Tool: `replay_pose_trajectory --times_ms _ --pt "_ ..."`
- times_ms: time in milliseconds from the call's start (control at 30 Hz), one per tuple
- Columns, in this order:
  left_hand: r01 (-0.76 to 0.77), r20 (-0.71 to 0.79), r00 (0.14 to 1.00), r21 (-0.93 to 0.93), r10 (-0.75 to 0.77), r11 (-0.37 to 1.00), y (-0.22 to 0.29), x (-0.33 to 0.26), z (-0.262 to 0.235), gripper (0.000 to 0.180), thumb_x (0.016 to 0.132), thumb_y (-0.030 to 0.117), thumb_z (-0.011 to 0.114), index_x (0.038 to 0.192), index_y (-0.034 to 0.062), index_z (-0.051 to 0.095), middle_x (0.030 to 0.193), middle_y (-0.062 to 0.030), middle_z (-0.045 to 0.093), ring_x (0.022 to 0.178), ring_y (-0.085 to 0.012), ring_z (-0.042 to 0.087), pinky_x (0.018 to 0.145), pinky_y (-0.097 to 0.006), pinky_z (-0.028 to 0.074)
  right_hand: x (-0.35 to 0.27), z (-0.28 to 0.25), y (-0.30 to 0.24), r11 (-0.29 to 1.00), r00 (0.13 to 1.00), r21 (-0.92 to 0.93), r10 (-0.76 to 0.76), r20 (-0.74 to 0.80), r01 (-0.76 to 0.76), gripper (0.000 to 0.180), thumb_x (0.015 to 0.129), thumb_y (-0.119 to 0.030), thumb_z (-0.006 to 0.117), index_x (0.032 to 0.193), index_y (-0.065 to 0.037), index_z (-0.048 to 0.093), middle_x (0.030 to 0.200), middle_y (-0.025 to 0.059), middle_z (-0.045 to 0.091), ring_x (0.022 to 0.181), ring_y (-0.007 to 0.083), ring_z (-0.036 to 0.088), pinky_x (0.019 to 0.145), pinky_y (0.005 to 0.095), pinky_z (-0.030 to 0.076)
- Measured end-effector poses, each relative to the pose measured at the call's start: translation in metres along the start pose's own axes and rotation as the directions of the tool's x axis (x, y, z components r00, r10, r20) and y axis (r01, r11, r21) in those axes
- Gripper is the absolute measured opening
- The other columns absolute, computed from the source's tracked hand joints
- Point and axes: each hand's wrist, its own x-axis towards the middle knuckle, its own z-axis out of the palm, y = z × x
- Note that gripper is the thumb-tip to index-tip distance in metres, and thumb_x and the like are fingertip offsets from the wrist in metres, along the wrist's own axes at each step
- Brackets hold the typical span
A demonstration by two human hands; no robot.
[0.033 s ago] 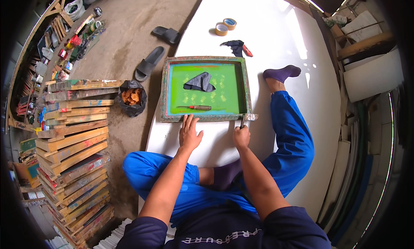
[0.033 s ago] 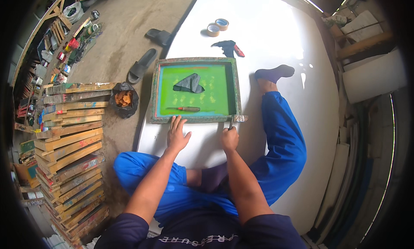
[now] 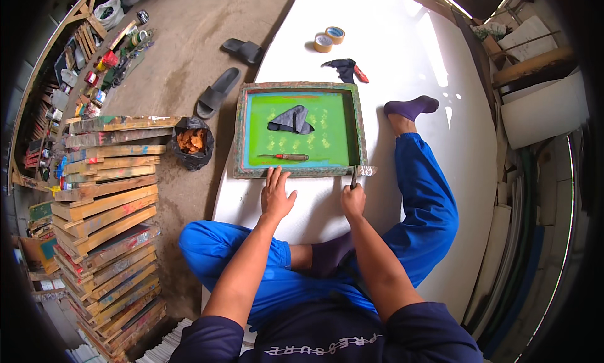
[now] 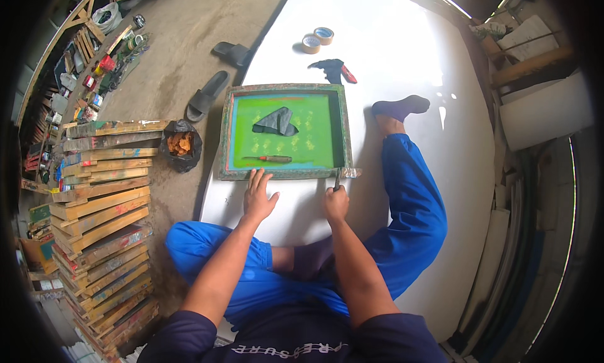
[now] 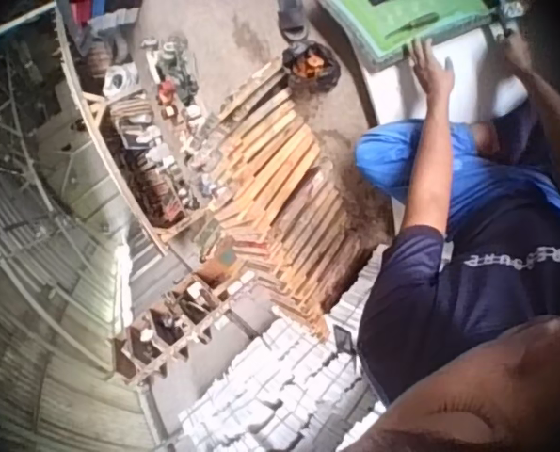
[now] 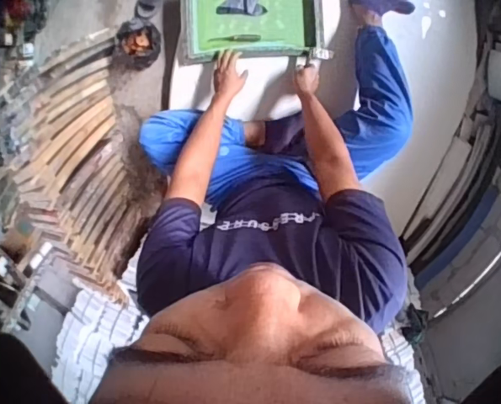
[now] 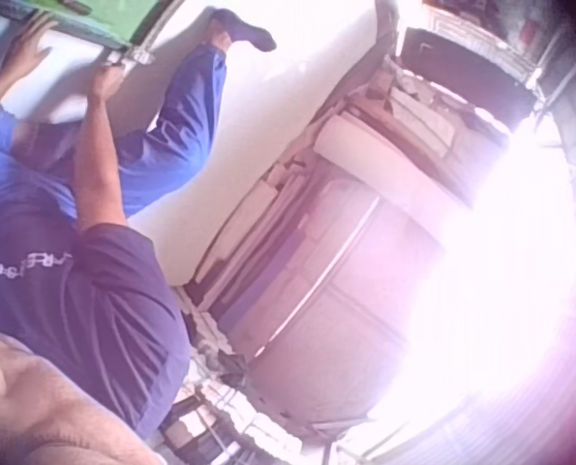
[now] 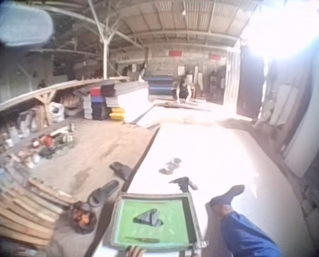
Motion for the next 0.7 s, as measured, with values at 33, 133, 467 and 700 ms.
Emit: replay_pose_trajectory --times_ms 33,133,467,700 --pt "-0.006 -0.002 1.000 -0.001 0.006 1.000 -0.001 -0.001 0.000 0.059 0.081 0.024 0.081 0.134 0.0096 0.058 0.156 -0.0181 0.042 0.150 -0.0400 0.030 0.118 -0.047 0.035 -0.002 -0.002 0.007 0.999 0.999 0.022 -0.026 0.021 0.025 0.035 0.092 -0.026 0.056 0.104 0.005 0.064 0.099 0.0306 0.071 0.101 0.0502 0.066 0.091 0.0542 0.050" --pt "-0.047 -0.100 0.994 0.039 0.050 0.998 0.005 0.003 -0.005 0.048 0.084 0.028 0.079 0.126 0.0090 0.065 0.151 -0.0163 0.050 0.146 -0.0363 0.038 0.112 -0.047 0.041 -0.009 0.005 0.030 0.982 0.977 0.081 -0.182 0.109 0.173 0.033 0.092 -0.026 0.058 0.103 0.004 0.063 0.091 0.0304 0.069 0.093 0.0493 0.066 0.085 0.0532 0.050" --pt "0.642 0.600 0.757 -0.608 -0.260 0.466 -0.005 -0.005 -0.032 0.028 0.098 0.031 0.066 0.109 0.0066 0.075 0.098 -0.0045 0.075 0.084 -0.0143 0.070 0.083 -0.034 0.051 -0.084 0.033 -0.017 0.871 0.641 0.076 -0.414 0.646 0.486 0.033 0.092 -0.031 0.062 0.107 -0.003 0.066 0.091 0.0279 0.071 0.092 0.0475 0.068 0.083 0.0536 0.053" --pt "0.775 0.701 0.632 -0.581 -0.331 0.249 -0.046 -0.023 -0.070 0.025 0.097 0.030 0.068 0.106 0.0078 0.074 0.103 -0.0054 0.075 0.085 -0.0148 0.070 0.082 -0.031 0.050 -0.089 0.069 -0.030 0.822 0.432 0.240 -0.492 0.756 0.516 0.037 0.090 -0.031 0.067 0.111 -0.001 0.068 0.088 0.0232 0.072 0.086 0.0378 0.072 0.078 0.0471 0.056"
